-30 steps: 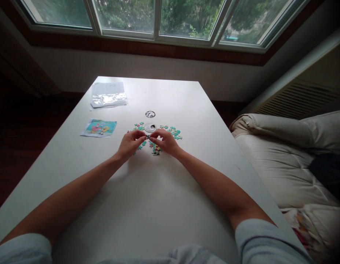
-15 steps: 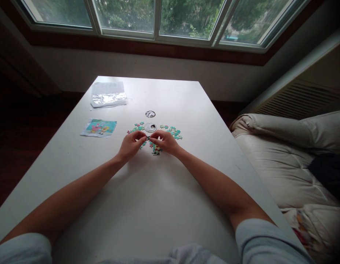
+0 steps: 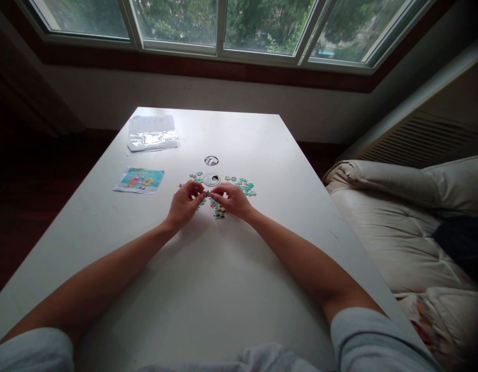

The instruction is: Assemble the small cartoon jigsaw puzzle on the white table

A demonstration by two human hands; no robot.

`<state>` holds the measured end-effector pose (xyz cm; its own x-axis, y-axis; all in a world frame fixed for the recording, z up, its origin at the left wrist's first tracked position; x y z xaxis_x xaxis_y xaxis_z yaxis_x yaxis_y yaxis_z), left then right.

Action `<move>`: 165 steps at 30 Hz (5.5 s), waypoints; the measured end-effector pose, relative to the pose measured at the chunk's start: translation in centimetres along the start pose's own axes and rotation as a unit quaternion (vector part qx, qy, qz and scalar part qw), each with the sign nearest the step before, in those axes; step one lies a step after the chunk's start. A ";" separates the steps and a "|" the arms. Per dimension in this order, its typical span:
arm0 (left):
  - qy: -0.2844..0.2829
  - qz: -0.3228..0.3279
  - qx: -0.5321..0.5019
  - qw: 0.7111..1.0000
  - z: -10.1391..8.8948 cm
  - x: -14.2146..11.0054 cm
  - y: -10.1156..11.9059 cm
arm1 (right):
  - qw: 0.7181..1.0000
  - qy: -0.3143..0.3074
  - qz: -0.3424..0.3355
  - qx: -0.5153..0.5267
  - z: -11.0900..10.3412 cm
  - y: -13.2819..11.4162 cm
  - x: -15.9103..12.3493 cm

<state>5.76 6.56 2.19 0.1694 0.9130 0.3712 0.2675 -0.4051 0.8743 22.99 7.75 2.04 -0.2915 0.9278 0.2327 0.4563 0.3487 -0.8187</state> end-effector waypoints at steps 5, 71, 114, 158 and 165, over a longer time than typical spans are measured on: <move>-0.024 0.028 0.067 0.997 0.2 -0.1 0.0 | 1.000 0.010 -0.004 0.015 -0.4 -0.2 0.1; -0.206 0.216 0.410 0.862 3.1 -2.4 2.0 | 0.967 -0.126 -0.009 -0.221 -0.8 2.8 0.6; -0.151 0.115 0.476 0.859 -0.6 0.3 -0.3 | 0.964 -0.030 -0.002 -0.266 -1.8 3.5 0.7; -0.115 0.038 0.211 0.970 0.5 -0.1 0.3 | 0.963 -0.039 0.001 -0.266 -1.6 3.2 0.6; -0.144 0.063 0.240 0.958 2.1 -1.0 0.7 | 0.964 -0.034 -0.005 -0.263 -1.4 3.1 0.5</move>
<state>7.78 5.26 1.75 0.4640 0.8328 0.3020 0.6222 -0.5490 0.5581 25.44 9.49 0.39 -0.3439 0.9196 0.1900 0.8116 0.3929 -0.4325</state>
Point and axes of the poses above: each hand's wrist, its own x-axis towards the middle knuckle, its own z-axis out of the palm, y = z × x, the point moved 6 cm from there along x, towards the middle knuckle, and after that the axes turned 8 degrees about z, right-handed, at the moved point
